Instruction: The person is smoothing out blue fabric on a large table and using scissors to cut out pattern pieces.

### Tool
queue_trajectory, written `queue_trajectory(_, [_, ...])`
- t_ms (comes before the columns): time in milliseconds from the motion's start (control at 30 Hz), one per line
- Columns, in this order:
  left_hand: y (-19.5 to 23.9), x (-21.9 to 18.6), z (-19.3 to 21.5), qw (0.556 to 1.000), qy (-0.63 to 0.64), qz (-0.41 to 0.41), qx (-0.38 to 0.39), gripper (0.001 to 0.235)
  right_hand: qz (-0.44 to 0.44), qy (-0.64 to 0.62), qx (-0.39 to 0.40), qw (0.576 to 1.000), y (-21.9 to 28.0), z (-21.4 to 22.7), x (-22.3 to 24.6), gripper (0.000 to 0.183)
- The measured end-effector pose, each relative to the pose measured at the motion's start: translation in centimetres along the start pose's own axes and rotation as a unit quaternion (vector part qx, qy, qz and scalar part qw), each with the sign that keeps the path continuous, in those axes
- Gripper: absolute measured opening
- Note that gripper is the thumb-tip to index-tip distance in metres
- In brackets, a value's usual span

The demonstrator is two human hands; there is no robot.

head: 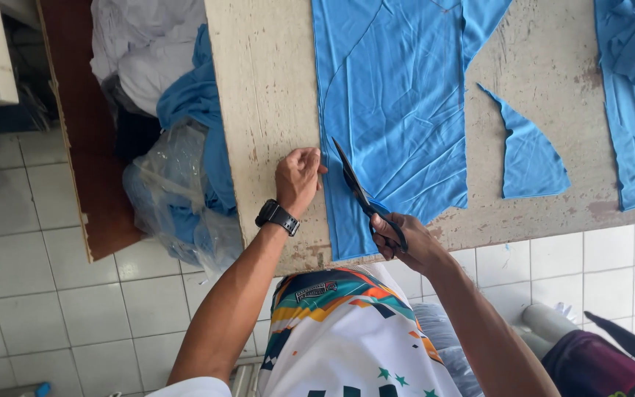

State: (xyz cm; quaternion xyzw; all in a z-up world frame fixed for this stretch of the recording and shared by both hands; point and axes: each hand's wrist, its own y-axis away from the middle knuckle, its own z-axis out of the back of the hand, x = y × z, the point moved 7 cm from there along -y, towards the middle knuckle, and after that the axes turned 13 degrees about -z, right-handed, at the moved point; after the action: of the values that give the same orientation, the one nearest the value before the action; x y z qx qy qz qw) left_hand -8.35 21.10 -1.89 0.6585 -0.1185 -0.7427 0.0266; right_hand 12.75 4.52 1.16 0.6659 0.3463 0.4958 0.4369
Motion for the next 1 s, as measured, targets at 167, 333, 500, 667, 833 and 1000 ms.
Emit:
queue_trajectory(167, [-0.4,-2.3,-0.5,0.993,0.046,0.100,0.051,0.036,-0.010,-0.035,0.031,0.999,-0.1,-0.3,0.6,0.063])
queue_trajectory(333, [-0.6,-0.9,-1.3,0.978,0.048,0.171,0.106,0.026,-0.006,-0.017,0.016,1.000,-1.0,1.0,0.1,0.063])
queue_trajectory(500, [-0.6,-0.6,-1.2,0.977,0.091,0.174,0.085,0.020,0.024,0.032,-0.029,0.999,-1.2,1.0,1.6,0.061])
queue_trajectory(667, [-0.5,-1.5,-1.0,0.978,0.093,0.160,0.093,0.019,0.054,0.024,-0.059,0.997,-2.3,0.7,1.3,0.057])
queue_trajectory(833, [-0.8,-0.7,-1.1,0.979,0.098,0.150,0.097,0.019,0.069,0.008,-0.084,0.994,-2.0,0.5,0.9,0.054])
queue_trajectory(1000, [-0.6,-1.5,-0.9,0.979,0.086,0.155,0.101,0.017,0.045,0.007,-0.090,0.995,-1.2,-0.2,1.3,0.052])
